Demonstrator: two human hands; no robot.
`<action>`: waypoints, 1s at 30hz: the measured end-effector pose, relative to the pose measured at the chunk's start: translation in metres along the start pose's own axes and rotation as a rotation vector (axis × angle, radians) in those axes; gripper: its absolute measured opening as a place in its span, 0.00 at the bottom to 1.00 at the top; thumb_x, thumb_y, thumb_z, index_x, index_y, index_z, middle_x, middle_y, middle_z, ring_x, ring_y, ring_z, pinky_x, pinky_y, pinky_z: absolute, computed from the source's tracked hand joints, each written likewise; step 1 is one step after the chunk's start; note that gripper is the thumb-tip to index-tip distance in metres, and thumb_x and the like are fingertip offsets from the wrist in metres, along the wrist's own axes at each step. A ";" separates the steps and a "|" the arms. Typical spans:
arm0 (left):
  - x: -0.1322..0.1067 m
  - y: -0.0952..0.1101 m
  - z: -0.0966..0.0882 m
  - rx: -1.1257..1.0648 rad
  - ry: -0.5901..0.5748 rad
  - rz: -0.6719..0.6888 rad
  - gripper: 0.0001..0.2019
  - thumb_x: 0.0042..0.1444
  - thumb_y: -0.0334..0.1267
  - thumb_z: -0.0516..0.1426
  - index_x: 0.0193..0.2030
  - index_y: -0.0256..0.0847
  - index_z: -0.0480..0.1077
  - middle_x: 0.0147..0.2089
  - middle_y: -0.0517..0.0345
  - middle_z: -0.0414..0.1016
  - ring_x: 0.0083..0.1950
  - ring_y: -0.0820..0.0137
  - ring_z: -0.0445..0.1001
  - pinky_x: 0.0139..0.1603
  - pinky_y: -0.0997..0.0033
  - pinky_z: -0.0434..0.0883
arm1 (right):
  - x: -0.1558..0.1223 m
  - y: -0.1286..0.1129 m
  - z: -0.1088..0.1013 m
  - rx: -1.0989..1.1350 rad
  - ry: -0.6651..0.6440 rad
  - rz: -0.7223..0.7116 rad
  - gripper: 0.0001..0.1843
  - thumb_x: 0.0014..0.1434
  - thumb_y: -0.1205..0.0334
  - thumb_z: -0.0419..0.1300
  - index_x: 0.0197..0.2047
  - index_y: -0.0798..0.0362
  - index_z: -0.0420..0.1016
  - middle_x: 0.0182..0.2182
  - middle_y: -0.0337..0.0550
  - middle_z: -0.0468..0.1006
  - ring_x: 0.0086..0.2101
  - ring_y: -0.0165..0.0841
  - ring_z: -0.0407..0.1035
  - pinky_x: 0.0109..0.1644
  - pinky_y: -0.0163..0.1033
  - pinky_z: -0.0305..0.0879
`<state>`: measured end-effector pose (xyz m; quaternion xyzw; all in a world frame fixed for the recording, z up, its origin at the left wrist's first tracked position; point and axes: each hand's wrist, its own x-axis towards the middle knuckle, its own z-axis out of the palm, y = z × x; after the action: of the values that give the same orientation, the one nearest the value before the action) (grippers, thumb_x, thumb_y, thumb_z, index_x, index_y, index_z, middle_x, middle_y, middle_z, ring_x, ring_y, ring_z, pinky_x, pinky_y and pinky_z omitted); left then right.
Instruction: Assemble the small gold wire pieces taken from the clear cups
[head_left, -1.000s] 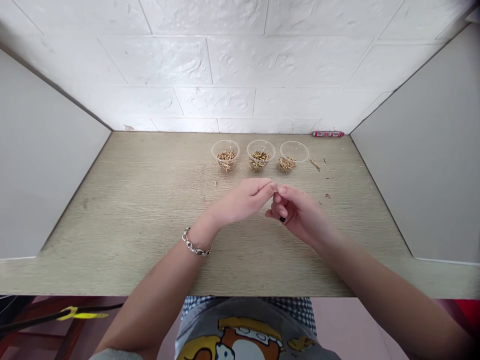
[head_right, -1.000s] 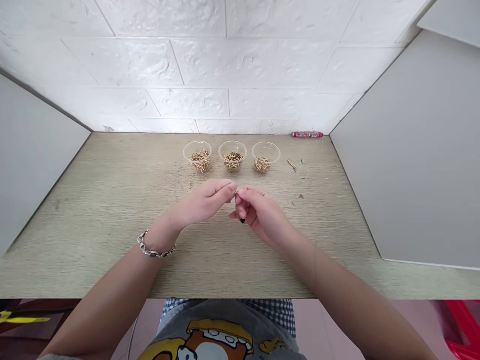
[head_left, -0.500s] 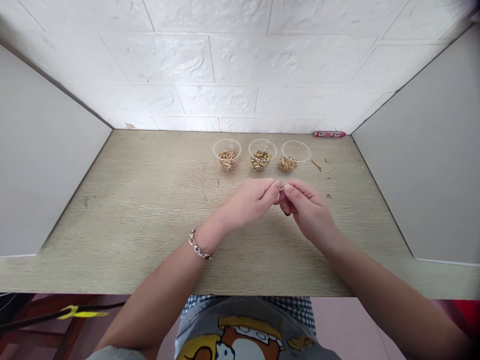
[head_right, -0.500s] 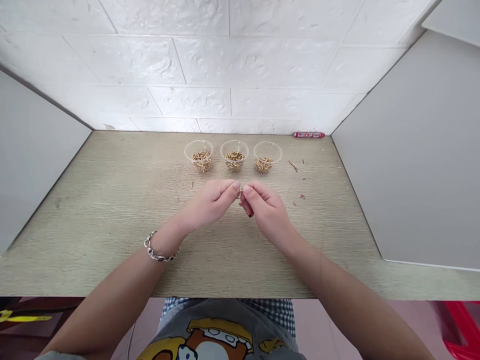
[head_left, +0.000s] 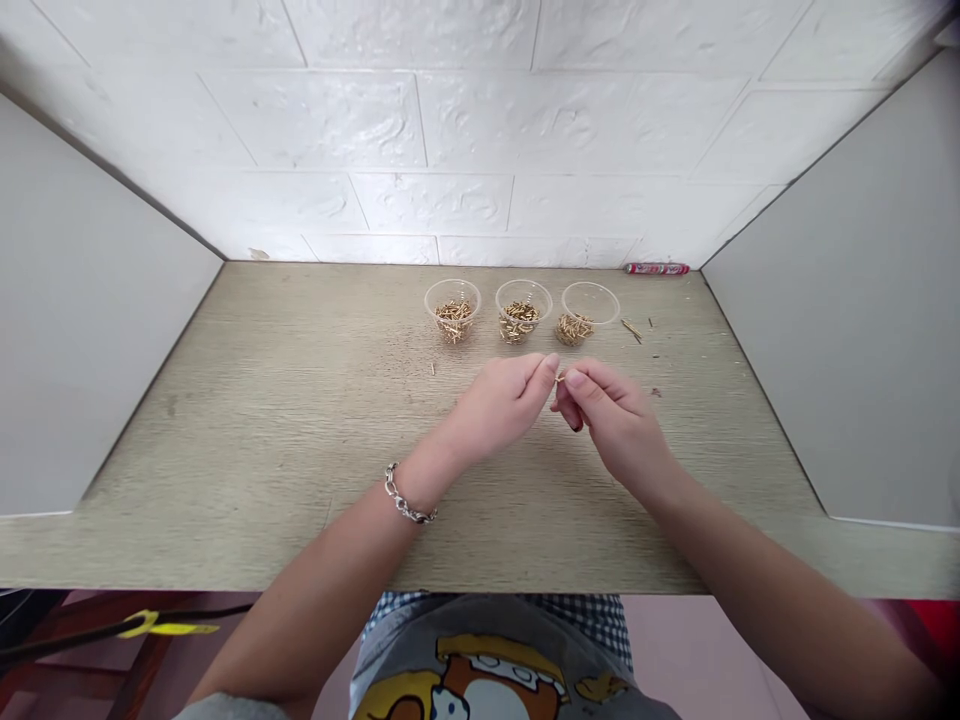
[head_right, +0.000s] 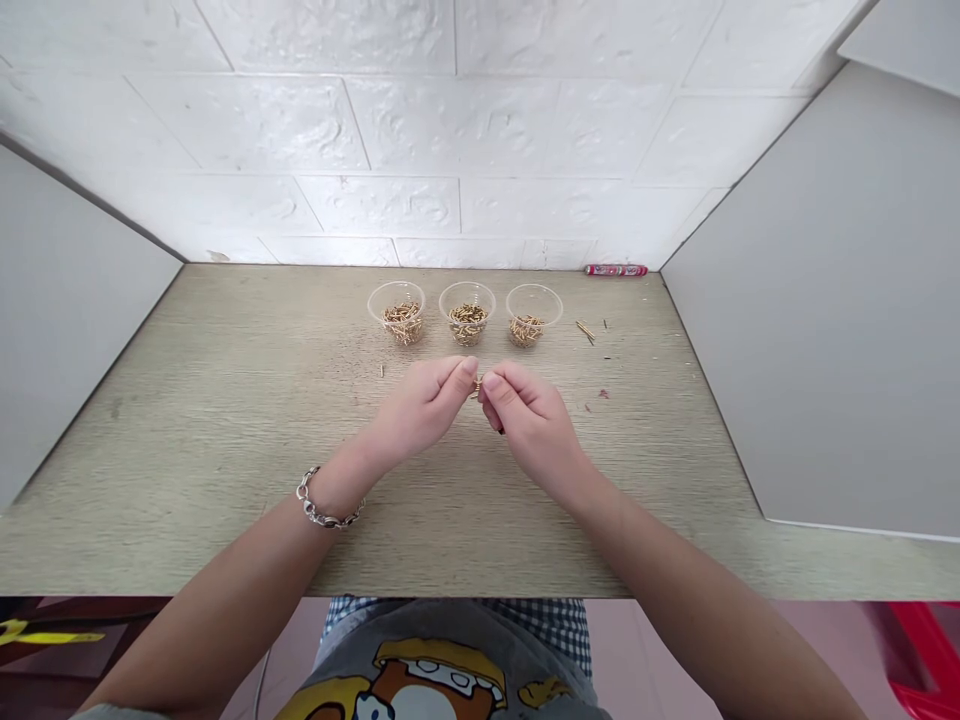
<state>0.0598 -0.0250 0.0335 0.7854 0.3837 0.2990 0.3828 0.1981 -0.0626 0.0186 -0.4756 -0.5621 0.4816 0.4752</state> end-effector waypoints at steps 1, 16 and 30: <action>0.000 0.000 0.000 -0.001 0.005 -0.005 0.20 0.63 0.41 0.41 0.22 0.37 0.60 0.23 0.62 0.68 0.26 0.77 0.63 0.30 0.75 0.58 | 0.000 0.000 0.000 0.005 -0.006 0.007 0.16 0.62 0.58 0.50 0.23 0.52 0.63 0.17 0.33 0.60 0.22 0.26 0.55 0.28 0.35 0.53; 0.001 0.002 -0.004 -0.031 -0.008 -0.105 0.18 0.61 0.40 0.44 0.21 0.37 0.59 0.21 0.64 0.61 0.25 0.77 0.59 0.28 0.75 0.56 | 0.001 -0.004 0.000 0.021 -0.058 0.094 0.13 0.59 0.61 0.51 0.23 0.53 0.63 0.16 0.33 0.59 0.21 0.25 0.55 0.26 0.34 0.52; 0.001 0.002 -0.001 -0.059 -0.033 -0.093 0.21 0.62 0.41 0.42 0.22 0.37 0.65 0.24 0.63 0.70 0.27 0.76 0.63 0.33 0.74 0.59 | 0.003 -0.009 0.002 0.028 -0.049 0.127 0.16 0.58 0.59 0.49 0.20 0.52 0.57 0.15 0.33 0.54 0.20 0.25 0.51 0.25 0.34 0.51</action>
<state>0.0597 -0.0245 0.0357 0.7598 0.4044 0.2794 0.4256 0.1950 -0.0607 0.0279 -0.4917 -0.5354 0.5303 0.4364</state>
